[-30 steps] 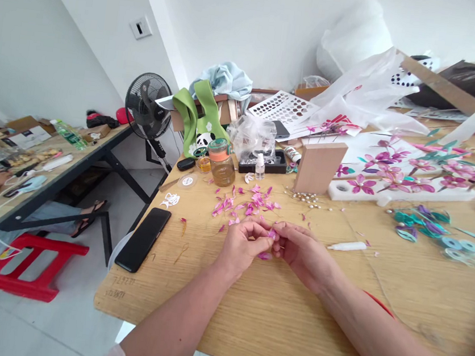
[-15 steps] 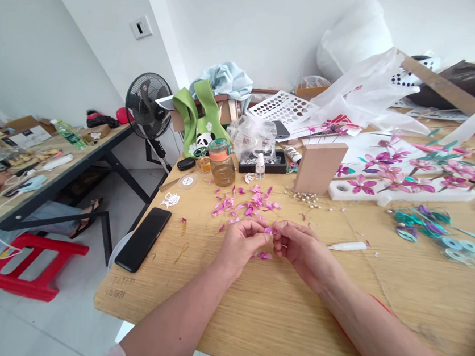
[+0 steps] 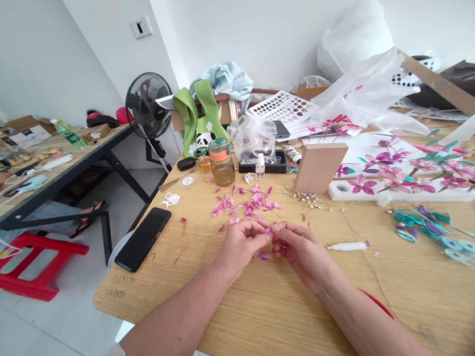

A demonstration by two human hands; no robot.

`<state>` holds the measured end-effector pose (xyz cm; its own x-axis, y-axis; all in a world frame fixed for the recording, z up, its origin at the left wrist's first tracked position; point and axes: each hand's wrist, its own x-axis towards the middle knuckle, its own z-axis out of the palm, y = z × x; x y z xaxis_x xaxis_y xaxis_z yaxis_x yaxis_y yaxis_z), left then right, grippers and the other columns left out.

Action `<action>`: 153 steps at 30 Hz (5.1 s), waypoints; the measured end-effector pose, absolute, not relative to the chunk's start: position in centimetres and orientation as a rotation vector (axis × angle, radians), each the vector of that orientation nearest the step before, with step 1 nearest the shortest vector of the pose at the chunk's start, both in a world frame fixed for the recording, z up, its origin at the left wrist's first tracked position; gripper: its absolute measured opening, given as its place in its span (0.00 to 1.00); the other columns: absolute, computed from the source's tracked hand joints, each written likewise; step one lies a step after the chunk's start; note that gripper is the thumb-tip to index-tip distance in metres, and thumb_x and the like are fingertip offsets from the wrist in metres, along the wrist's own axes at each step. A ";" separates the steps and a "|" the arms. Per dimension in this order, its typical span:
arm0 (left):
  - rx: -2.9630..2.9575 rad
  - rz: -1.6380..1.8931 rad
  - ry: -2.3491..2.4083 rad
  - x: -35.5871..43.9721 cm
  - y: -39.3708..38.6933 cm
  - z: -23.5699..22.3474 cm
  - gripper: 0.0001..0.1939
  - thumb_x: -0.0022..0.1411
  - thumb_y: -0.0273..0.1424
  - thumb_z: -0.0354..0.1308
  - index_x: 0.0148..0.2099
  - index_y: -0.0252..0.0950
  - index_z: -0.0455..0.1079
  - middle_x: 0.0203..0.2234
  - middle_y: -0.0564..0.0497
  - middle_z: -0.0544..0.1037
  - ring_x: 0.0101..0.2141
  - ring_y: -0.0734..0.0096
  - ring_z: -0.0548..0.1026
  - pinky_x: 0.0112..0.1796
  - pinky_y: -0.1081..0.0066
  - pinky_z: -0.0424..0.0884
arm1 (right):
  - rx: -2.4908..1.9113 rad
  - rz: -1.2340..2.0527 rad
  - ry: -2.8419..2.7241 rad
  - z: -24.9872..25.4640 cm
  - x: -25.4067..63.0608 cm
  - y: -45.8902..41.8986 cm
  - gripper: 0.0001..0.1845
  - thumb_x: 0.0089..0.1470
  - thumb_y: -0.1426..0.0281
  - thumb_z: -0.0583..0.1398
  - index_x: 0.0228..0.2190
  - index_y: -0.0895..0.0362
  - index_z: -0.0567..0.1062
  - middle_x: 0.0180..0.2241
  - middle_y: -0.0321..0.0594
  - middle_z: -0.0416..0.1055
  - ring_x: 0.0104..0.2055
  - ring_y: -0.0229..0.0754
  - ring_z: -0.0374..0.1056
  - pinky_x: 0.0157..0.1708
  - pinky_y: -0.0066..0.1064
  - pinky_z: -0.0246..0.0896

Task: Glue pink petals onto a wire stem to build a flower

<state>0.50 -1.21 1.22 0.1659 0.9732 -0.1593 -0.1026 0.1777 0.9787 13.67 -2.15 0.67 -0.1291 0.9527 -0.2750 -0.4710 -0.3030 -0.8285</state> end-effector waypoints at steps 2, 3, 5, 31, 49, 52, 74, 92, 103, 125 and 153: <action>1.056 1.013 1.089 0.5 -1.3 1.2 0.10 0.43 0.32 0.64 0.24 0.32 0.69 0.32 0.49 0.73 0.21 0.84 0.62 0.19 0.79 0.55 | -0.991 1.669 -0.696 0.6 13.7 -2.1 0.17 0.35 0.61 0.71 0.18 0.59 0.71 0.17 0.35 0.64 0.20 0.33 0.57 0.20 0.26 0.53; 1.053 1.010 1.089 0.5 -1.3 1.2 0.10 0.44 0.33 0.64 0.24 0.32 0.69 0.32 0.49 0.73 0.21 0.84 0.61 0.19 0.79 0.55 | -0.989 1.670 -0.695 0.6 13.7 -2.1 0.17 0.35 0.61 0.71 0.18 0.59 0.71 0.17 0.35 0.64 0.20 0.33 0.57 0.20 0.26 0.54; 1.064 1.012 1.090 0.5 -1.3 1.2 0.10 0.44 0.33 0.65 0.24 0.32 0.69 0.33 0.49 0.73 0.21 0.83 0.62 0.19 0.79 0.55 | -0.993 1.664 -0.697 0.6 13.6 -2.2 0.17 0.35 0.61 0.71 0.18 0.58 0.71 0.17 0.34 0.63 0.20 0.34 0.57 0.20 0.27 0.55; 1.037 1.019 1.097 0.6 -1.3 1.3 0.08 0.41 0.31 0.64 0.23 0.32 0.69 0.31 0.52 0.71 0.20 0.85 0.61 0.15 0.81 0.56 | -1.073 1.405 -0.921 0.3 13.2 -2.4 0.19 0.41 0.56 0.68 0.21 0.58 0.71 0.18 0.33 0.64 0.22 0.35 0.57 0.23 0.28 0.51; 0.979 1.010 1.022 0.6 -1.4 1.4 0.08 0.41 0.30 0.66 0.23 0.31 0.71 0.37 0.48 0.73 0.24 0.79 0.70 0.21 0.77 0.64 | -0.915 1.744 -0.624 0.0 13.5 -2.3 0.13 0.38 0.65 0.70 0.19 0.59 0.73 0.17 0.34 0.64 0.20 0.34 0.58 0.22 0.28 0.57; 0.958 0.988 0.977 0.8 -1.5 1.7 0.10 0.42 0.32 0.66 0.22 0.31 0.70 0.34 0.48 0.74 0.22 0.77 0.71 0.21 0.75 0.64 | -0.905 1.739 -0.609 0.1 13.5 -2.2 0.14 0.39 0.62 0.69 0.18 0.59 0.73 0.17 0.35 0.64 0.20 0.35 0.59 0.21 0.28 0.56; 1.012 1.075 1.024 0.5 -1.0 1.0 0.06 0.43 0.29 0.64 0.26 0.33 0.71 0.27 0.53 0.71 0.18 0.86 0.57 0.18 0.79 0.51 | -1.050 1.479 -0.872 0.5 13.9 -2.2 0.15 0.39 0.60 0.68 0.22 0.59 0.74 0.19 0.34 0.65 0.22 0.34 0.57 0.23 0.27 0.51; 1.183 1.064 1.013 0.3 -1.0 0.7 0.08 0.47 0.32 0.63 0.28 0.33 0.71 0.34 0.49 0.72 0.21 0.83 0.62 0.19 0.79 0.58 | -1.187 1.305 -1.011 0.0 13.7 -2.1 0.15 0.43 0.59 0.64 0.23 0.59 0.71 0.20 0.34 0.65 0.23 0.35 0.58 0.24 0.29 0.53; 1.088 1.074 1.000 0.0 -1.0 1.5 0.09 0.46 0.33 0.62 0.24 0.31 0.70 0.35 0.49 0.72 0.16 0.88 0.60 0.14 0.78 0.55 | -1.190 1.296 -1.137 0.5 13.8 -2.3 0.14 0.44 0.59 0.64 0.23 0.58 0.70 0.20 0.35 0.65 0.23 0.36 0.58 0.25 0.29 0.54; 1.020 1.052 0.977 -0.1 -0.7 1.2 0.04 0.44 0.27 0.59 0.24 0.33 0.66 0.31 0.53 0.72 0.16 0.87 0.59 0.14 0.80 0.54 | -1.148 1.337 -1.197 0.7 13.9 -2.4 0.15 0.48 0.58 0.62 0.24 0.58 0.71 0.20 0.35 0.64 0.24 0.37 0.58 0.25 0.29 0.54; 0.933 1.015 0.980 -0.1 -0.7 1.1 0.06 0.44 0.29 0.61 0.26 0.34 0.67 0.18 0.57 0.67 0.15 0.84 0.58 0.14 0.79 0.52 | -1.145 1.381 -1.136 0.9 13.6 -2.5 0.10 0.41 0.63 0.63 0.22 0.57 0.71 0.23 0.36 0.68 0.24 0.36 0.61 0.24 0.28 0.56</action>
<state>-0.06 -0.72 1.07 0.2202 0.9539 -0.2041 -0.2377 0.2553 0.9372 13.64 -2.47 0.92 -0.0816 0.9935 -0.0796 -0.1132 -0.0886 -0.9896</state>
